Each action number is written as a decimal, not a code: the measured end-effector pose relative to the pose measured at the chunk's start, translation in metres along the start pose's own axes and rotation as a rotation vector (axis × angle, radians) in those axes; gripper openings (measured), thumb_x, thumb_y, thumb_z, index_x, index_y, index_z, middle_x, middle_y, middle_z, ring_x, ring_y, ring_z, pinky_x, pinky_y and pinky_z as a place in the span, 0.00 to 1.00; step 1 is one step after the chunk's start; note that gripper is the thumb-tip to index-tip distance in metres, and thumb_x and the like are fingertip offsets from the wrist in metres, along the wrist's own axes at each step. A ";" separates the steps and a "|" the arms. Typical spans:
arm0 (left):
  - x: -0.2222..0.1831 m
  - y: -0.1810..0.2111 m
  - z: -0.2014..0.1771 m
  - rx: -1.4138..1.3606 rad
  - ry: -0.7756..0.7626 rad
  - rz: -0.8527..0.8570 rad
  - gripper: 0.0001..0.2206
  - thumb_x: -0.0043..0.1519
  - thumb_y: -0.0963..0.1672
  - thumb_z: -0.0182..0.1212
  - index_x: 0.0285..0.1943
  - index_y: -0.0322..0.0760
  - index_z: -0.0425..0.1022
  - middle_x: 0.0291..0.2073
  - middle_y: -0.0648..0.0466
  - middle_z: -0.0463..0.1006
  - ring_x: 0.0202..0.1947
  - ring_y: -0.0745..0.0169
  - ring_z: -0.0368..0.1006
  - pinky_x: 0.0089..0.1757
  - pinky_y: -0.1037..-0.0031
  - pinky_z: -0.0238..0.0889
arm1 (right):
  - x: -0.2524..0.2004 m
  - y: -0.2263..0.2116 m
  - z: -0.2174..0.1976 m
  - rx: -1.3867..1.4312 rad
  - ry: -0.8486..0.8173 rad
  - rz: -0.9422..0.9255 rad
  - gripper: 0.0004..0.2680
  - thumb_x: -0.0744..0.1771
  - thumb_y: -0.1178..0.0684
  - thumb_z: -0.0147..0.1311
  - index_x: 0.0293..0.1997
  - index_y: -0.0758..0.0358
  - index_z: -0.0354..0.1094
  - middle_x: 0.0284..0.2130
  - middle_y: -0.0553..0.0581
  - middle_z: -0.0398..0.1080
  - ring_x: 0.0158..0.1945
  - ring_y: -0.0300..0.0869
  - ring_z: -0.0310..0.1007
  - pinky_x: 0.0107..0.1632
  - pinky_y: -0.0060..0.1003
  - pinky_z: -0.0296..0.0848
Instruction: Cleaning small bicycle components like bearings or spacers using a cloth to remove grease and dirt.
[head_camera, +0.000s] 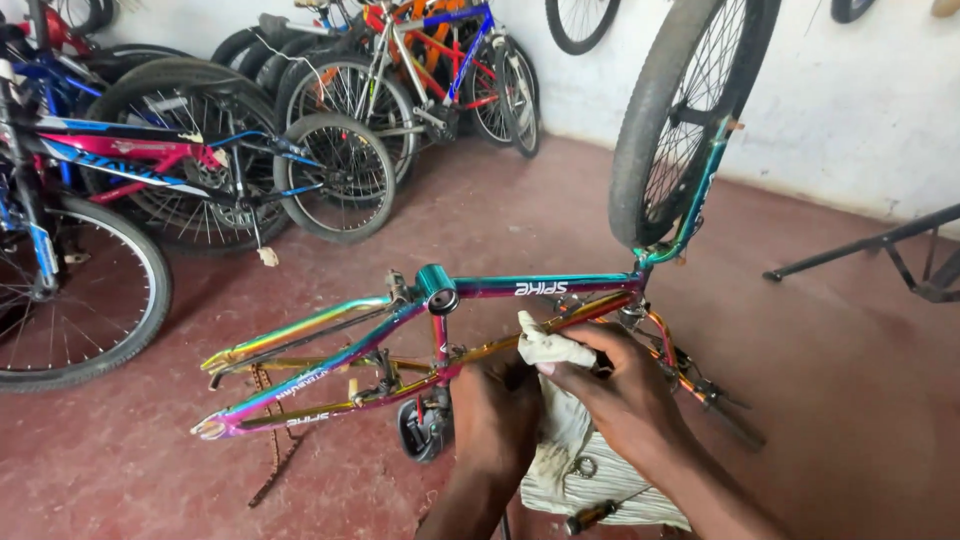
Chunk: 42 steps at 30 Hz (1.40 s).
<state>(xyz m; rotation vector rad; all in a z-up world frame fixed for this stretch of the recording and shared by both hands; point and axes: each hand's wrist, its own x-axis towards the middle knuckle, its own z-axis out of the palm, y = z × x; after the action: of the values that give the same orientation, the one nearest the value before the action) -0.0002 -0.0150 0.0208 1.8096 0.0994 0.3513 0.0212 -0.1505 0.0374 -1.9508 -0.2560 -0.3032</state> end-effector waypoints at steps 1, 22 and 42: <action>0.005 -0.003 0.001 0.057 0.005 0.053 0.10 0.55 0.39 0.56 0.19 0.41 0.68 0.18 0.65 0.68 0.28 0.75 0.57 0.27 0.71 0.54 | 0.006 0.007 0.004 -0.019 0.012 0.168 0.14 0.60 0.48 0.65 0.48 0.56 0.79 0.38 0.47 0.80 0.41 0.33 0.74 0.46 0.28 0.69; 0.012 -0.012 0.025 -0.576 -0.149 -0.150 0.13 0.54 0.28 0.64 0.40 0.26 0.88 0.30 0.46 0.88 0.26 0.62 0.77 0.30 0.75 0.75 | 0.026 0.025 -0.036 -0.307 0.074 0.318 0.14 0.63 0.44 0.57 0.53 0.46 0.76 0.37 0.48 0.80 0.38 0.38 0.72 0.41 0.33 0.63; 0.019 0.013 0.019 -0.514 -0.154 -0.113 0.12 0.54 0.31 0.65 0.39 0.33 0.91 0.28 0.57 0.83 0.28 0.73 0.69 0.30 0.79 0.67 | 0.013 -0.025 -0.030 -0.117 0.049 0.334 0.16 0.60 0.45 0.64 0.49 0.58 0.80 0.35 0.51 0.79 0.38 0.36 0.73 0.44 0.30 0.67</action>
<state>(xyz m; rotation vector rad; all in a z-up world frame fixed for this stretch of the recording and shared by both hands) 0.0219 -0.0311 0.0329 1.3094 0.0011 0.1375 0.0229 -0.1677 0.0745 -2.0588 0.1229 -0.1480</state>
